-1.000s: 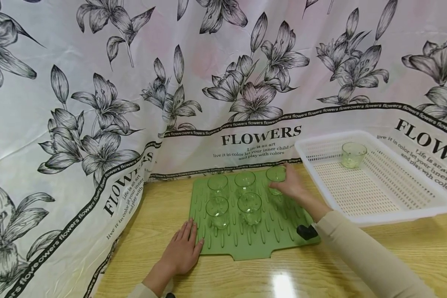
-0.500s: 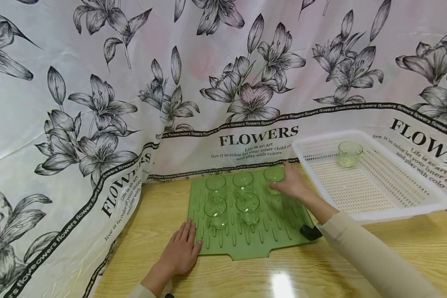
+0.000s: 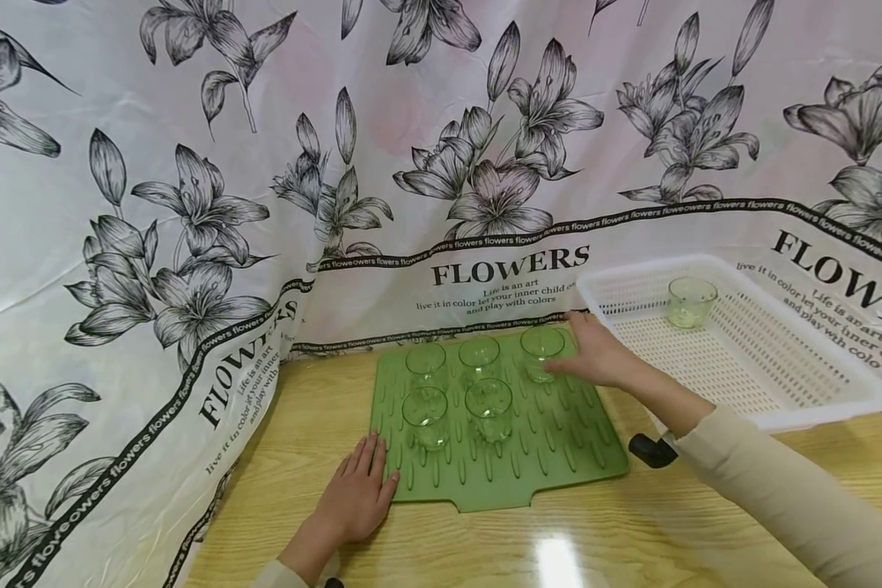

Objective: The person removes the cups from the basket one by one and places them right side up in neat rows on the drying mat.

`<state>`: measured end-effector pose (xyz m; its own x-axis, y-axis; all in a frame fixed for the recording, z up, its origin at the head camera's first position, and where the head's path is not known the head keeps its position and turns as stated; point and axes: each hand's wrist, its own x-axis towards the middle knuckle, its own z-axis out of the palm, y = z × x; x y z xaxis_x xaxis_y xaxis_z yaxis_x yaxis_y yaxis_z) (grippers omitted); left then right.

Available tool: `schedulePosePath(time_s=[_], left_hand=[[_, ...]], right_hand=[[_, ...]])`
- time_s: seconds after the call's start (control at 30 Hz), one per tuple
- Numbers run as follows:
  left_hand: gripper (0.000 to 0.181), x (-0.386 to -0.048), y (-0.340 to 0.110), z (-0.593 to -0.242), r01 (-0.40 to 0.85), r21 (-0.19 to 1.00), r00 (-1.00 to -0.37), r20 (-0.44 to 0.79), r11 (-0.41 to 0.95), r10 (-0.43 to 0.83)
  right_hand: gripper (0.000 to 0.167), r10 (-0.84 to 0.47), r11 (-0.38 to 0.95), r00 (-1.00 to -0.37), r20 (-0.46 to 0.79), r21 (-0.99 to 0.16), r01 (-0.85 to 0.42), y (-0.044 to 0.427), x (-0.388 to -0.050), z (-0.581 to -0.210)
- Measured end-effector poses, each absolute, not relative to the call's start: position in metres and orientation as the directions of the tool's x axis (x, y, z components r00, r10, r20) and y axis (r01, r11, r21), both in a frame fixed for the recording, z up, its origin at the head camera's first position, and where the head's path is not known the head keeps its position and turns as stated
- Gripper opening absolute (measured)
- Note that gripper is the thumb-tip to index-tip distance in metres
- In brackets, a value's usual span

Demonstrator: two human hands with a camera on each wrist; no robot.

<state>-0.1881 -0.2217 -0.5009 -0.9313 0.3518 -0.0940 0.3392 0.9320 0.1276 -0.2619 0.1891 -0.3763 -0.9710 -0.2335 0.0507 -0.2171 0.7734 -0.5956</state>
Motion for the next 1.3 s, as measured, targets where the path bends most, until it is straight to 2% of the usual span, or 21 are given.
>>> schedulePosePath(time_s=[0.2,0.43,0.57,0.83,1.07,1.3], left_hand=[[0.069,-0.195,-0.228,-0.515,0.347,0.097,-0.933,-0.066,0.933,0.354],[0.068,-0.185,-0.221,-0.499,0.337,0.141,-0.932,-0.095,0.931,0.351],[0.070,-0.187,-0.223,-0.502,0.349,0.152,-0.928,-0.080,0.925,0.363],[0.069,-0.193,-0.227,-0.513,0.346,0.086,-0.933,-0.073,0.934,0.352],[0.070,-0.189,-0.225,-0.506,0.348,0.122,-0.929,-0.086,0.930,0.359],[0.067,-0.190,-0.224,-0.505,0.338,0.125,-0.932,-0.090,0.933,0.350]], right_hand=[[0.106,-0.264,0.766,-0.960,0.094,-0.584,-0.268,0.199,-0.256,-0.364],[0.103,-0.289,0.766,-0.951,0.106,-0.571,-0.297,0.213,-0.249,-0.350],[0.101,-0.286,0.785,-0.952,0.113,-0.543,-0.300,0.224,-0.249,-0.343],[0.093,-0.287,0.810,-0.951,0.115,-0.500,-0.305,0.250,-0.256,-0.340],[0.086,-0.304,0.816,-0.944,0.127,-0.476,-0.327,0.274,-0.262,-0.339],[0.087,-0.331,0.806,-0.929,0.165,-0.463,-0.369,0.297,-0.271,-0.337]])
